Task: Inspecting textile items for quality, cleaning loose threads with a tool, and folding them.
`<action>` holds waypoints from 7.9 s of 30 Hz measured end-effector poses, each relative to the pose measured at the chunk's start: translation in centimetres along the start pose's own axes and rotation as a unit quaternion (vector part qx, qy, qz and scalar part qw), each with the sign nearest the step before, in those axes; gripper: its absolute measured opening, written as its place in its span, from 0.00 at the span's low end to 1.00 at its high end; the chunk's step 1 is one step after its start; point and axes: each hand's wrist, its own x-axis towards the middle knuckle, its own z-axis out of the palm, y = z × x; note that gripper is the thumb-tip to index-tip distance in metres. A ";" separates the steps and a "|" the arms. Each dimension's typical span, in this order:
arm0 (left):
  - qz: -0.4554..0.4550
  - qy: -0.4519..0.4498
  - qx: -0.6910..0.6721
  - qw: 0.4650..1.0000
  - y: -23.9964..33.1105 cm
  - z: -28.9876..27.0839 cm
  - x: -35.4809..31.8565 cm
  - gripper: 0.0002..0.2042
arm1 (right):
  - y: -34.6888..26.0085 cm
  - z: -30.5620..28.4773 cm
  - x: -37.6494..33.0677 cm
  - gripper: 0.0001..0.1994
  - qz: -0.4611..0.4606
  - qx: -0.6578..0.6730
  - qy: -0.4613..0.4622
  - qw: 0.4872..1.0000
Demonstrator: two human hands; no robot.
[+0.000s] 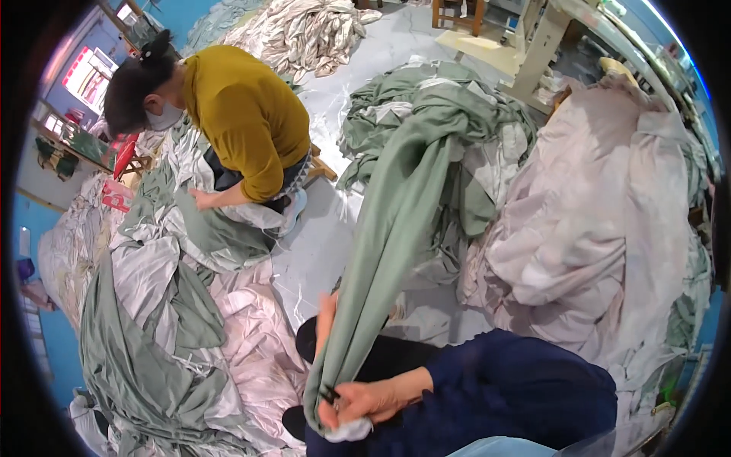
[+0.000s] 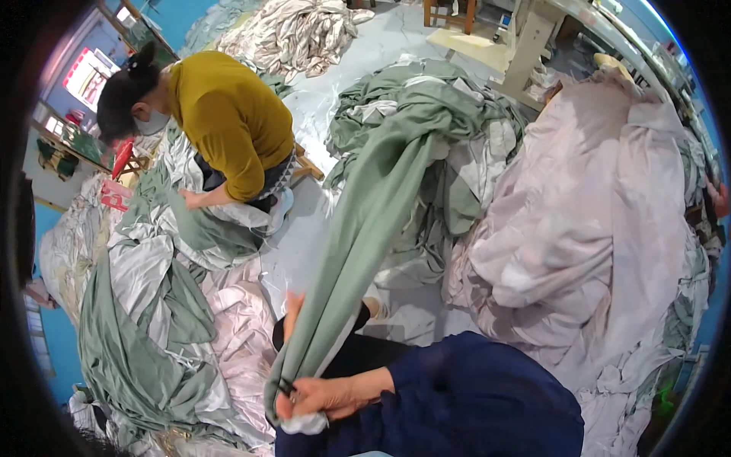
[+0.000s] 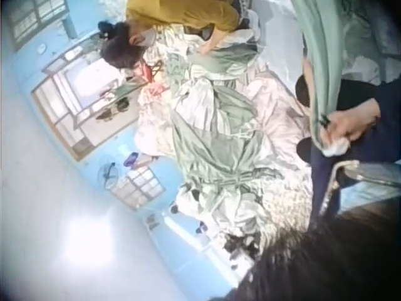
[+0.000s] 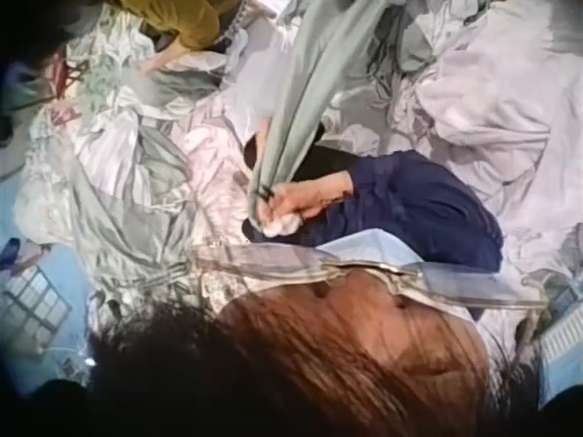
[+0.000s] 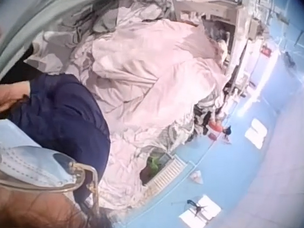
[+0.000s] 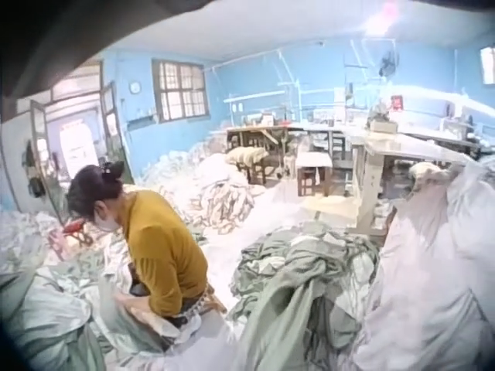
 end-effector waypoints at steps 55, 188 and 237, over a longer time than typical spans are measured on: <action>0.199 -0.232 0.682 0.664 -5.5 5.0 6.4 0.14 | -10.6 -4.8 -15.7 0.05 -0.147 -0.606 0.442 0.645; 0.441 0.379 0.354 0.733 -13.9 -14.3 -23.1 0.04 | 11.3 -6.0 1.2 0.08 -0.029 -0.857 0.128 0.498; 0.253 0.262 0.064 0.929 -14.4 -15.3 -23.7 0.06 | 12.3 -5.4 1.1 0.08 -0.062 -0.870 0.115 0.476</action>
